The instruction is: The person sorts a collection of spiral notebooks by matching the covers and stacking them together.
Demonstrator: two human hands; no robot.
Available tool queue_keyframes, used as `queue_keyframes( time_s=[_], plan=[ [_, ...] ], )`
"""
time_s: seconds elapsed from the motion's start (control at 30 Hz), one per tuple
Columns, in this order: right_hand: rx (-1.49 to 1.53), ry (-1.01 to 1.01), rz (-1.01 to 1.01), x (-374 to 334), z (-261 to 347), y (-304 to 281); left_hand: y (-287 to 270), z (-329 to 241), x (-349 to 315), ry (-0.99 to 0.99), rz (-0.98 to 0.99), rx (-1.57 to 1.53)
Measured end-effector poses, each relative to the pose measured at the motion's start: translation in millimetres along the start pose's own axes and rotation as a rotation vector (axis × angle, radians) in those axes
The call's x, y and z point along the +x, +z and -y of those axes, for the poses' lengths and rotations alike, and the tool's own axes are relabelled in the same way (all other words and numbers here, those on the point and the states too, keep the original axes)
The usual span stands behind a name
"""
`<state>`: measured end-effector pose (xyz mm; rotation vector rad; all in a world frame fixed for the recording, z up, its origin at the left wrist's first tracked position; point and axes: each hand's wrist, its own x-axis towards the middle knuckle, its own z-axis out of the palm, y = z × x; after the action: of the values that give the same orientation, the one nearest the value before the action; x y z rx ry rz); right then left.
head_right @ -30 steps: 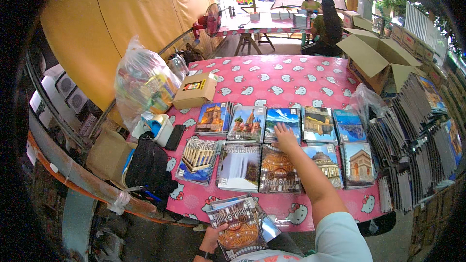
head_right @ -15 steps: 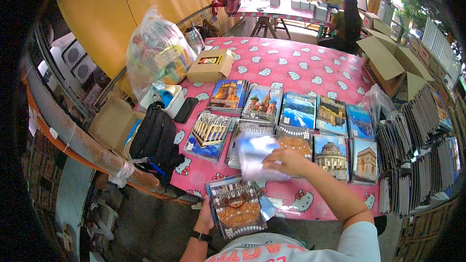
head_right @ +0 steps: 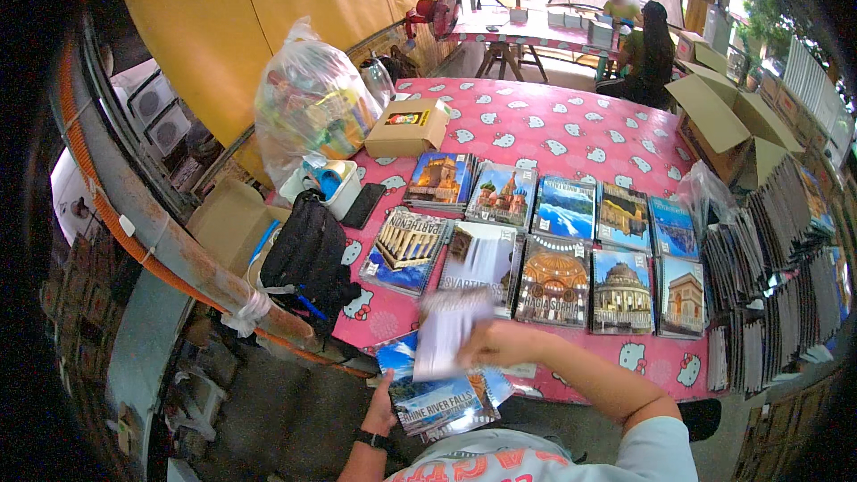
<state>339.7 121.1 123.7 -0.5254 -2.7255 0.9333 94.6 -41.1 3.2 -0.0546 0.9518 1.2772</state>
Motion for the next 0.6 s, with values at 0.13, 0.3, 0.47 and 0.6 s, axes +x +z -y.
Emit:
queue_keyframes(
  time_s=[0.13,0.3,0.47,0.6],
  plan=[
    [0.099,0.252,-0.025,37,-51,-35,0,3,10,0.172,-0.133,0.568],
    [-0.621,0.594,-0.530,99,-201,-63,19,2,-11,0.130,-0.207,0.515],
    [-0.797,0.498,-0.534,112,-232,-41,5,0,-18,0.151,-0.302,0.427],
    [-0.896,0.397,-0.553,93,-246,-70,13,-10,-13,0.157,-0.254,0.363]
  ],
)
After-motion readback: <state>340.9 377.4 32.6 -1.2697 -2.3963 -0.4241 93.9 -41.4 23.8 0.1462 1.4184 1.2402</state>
